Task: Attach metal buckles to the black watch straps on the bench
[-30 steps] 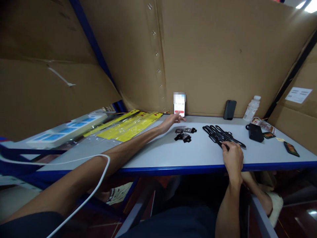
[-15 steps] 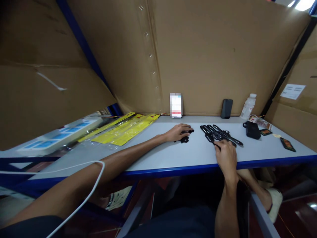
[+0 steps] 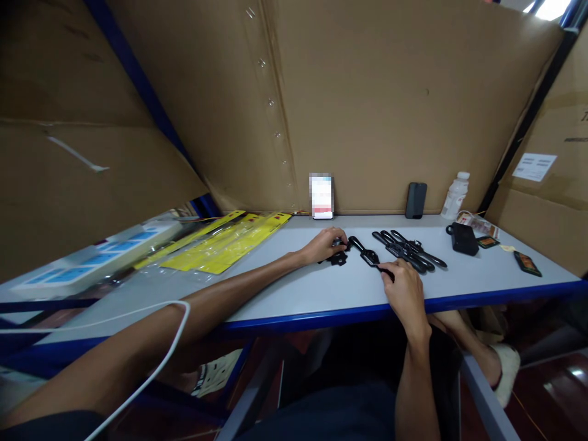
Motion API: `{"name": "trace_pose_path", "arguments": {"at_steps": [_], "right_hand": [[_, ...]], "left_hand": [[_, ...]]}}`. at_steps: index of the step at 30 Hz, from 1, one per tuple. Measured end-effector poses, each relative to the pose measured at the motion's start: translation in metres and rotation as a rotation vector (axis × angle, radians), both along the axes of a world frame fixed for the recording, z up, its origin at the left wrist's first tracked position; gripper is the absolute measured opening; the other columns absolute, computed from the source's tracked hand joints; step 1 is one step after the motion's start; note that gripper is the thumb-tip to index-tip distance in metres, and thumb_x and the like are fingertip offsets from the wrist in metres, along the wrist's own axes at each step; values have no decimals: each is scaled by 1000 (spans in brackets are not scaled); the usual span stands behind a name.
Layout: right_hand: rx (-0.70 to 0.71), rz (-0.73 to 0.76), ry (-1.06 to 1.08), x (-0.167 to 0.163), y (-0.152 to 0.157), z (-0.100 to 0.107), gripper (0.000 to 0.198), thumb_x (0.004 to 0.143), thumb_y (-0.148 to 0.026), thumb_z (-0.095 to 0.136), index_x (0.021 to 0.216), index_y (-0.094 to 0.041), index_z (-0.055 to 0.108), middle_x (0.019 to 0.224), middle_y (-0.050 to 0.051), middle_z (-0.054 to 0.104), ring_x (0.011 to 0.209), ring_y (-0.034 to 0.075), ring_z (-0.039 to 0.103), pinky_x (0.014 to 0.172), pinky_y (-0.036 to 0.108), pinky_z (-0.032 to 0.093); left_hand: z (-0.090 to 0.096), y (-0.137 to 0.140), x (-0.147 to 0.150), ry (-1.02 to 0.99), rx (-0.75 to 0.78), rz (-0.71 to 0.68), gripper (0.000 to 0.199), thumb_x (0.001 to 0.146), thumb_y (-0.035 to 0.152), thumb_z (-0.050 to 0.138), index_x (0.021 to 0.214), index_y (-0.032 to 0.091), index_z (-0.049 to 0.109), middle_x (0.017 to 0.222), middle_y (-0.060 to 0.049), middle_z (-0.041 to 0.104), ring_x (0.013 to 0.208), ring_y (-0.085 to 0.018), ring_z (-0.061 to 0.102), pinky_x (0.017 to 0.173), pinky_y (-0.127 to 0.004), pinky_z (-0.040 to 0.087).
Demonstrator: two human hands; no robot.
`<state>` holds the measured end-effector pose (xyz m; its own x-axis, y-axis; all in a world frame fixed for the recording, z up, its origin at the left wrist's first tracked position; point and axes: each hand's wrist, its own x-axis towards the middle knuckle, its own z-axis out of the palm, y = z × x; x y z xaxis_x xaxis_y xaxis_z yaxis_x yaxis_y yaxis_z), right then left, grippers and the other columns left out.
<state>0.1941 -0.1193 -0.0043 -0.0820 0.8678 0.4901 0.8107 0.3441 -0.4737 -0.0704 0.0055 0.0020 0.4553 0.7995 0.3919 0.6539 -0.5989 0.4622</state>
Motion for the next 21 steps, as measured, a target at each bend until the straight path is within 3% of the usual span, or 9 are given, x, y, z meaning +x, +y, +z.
{"name": "trace_pose_path", "arguments": {"at_steps": [5,13,16,21], "right_hand": [[-3,-27,40,2,4,-2,31,92,-22,54,109,-26,80,106,6,73,98,23,67,93,37,49],[19,-34,33,2,6,-4,32,94,-23,51,110,-26,79,107,7,73,106,25,66,98,38,48],[21,-35,30,3,7,-4,32,93,-23,52,110,-25,79,107,7,73,105,25,66,97,38,48],[22,-27,44,4,8,-7,32,93,-24,52,109,-25,79,106,7,73,103,24,67,97,38,49]], "left_hand": [[-2,2,1,-67,-39,3,47,77,15,60,123,20,70,91,-5,72,93,-25,62,95,-41,51],[20,13,-31,-281,64,139,39,82,17,56,118,19,72,113,-9,71,106,-25,64,98,-40,50],[24,15,-44,-191,10,145,34,82,22,59,112,17,73,105,-9,72,96,-24,65,91,-38,51],[24,17,-58,119,-166,97,31,73,30,69,102,20,75,92,-6,74,82,-22,64,74,-30,48]]}}
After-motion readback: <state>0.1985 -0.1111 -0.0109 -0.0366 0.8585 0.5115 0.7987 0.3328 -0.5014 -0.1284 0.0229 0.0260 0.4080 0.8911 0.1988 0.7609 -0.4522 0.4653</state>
